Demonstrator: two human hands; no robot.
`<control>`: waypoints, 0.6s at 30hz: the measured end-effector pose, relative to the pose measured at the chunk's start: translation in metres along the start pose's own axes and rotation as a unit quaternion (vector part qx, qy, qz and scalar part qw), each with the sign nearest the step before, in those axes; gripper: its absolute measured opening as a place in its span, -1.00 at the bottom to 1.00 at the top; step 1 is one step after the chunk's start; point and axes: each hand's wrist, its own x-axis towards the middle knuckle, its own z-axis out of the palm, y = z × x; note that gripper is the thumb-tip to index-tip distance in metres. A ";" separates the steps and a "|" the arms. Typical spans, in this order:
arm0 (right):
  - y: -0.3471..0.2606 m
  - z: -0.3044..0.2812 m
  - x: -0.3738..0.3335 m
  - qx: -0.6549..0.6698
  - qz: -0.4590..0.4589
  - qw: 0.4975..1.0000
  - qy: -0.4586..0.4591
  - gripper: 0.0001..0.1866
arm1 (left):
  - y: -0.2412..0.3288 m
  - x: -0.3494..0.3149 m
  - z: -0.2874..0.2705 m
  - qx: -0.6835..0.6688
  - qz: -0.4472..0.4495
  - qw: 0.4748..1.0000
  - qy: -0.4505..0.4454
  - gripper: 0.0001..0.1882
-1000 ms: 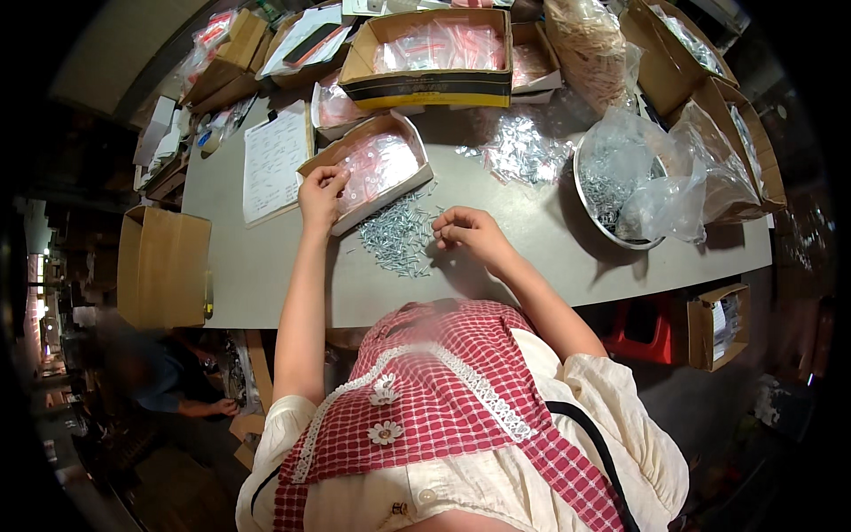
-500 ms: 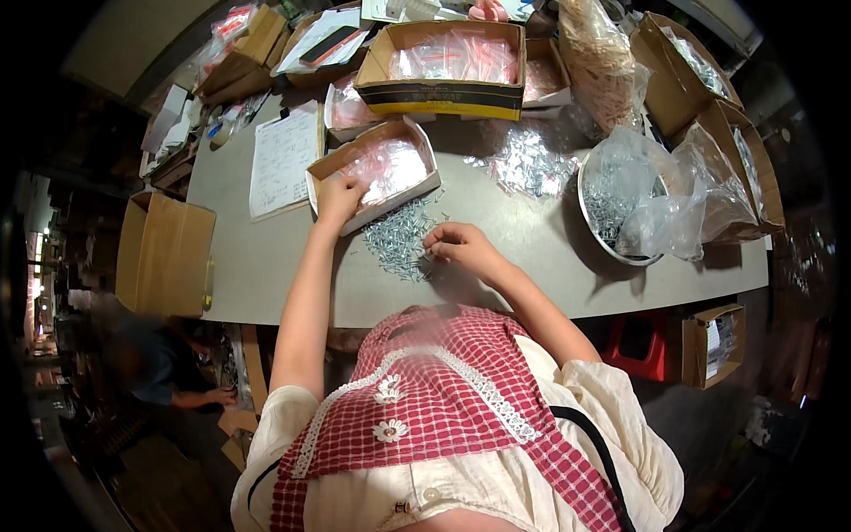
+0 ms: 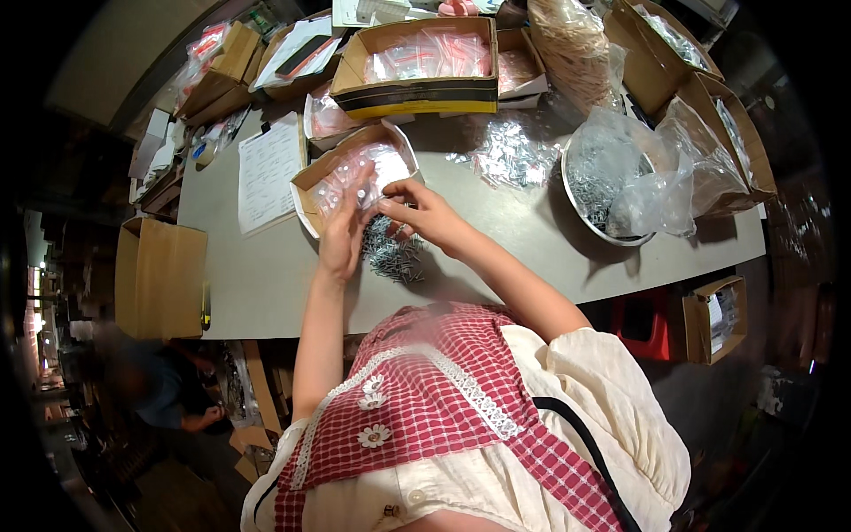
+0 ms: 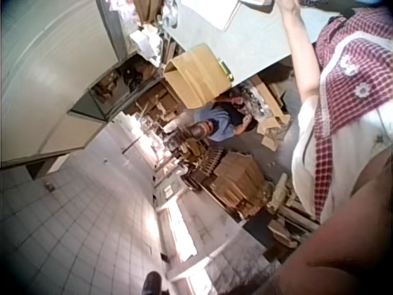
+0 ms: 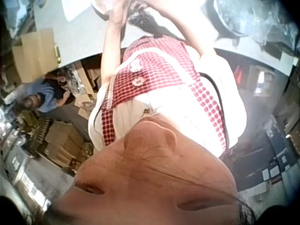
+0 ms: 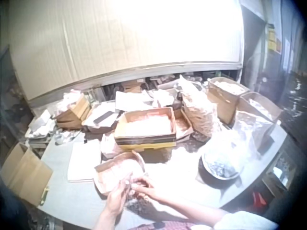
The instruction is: The person sorts small metal parts on a table, places them into a plastic bag, and then retrieves a cardboard box from a pile to place the bag inside.
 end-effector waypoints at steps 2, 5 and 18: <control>-0.005 0.003 0.004 0.044 0.004 0.998 -0.041 -0.64 | -0.007 -0.008 0.006 -0.071 -0.013 0.997 -0.042 -0.33; -0.003 -0.001 -0.003 0.063 -0.015 0.998 -0.023 -0.77 | -0.015 -0.015 0.008 -0.083 -0.021 0.996 0.022 -0.48; -0.011 -0.008 -0.047 -0.061 0.074 0.994 -0.052 -0.77 | -0.033 -0.042 0.015 0.116 -0.055 0.987 0.095 -0.81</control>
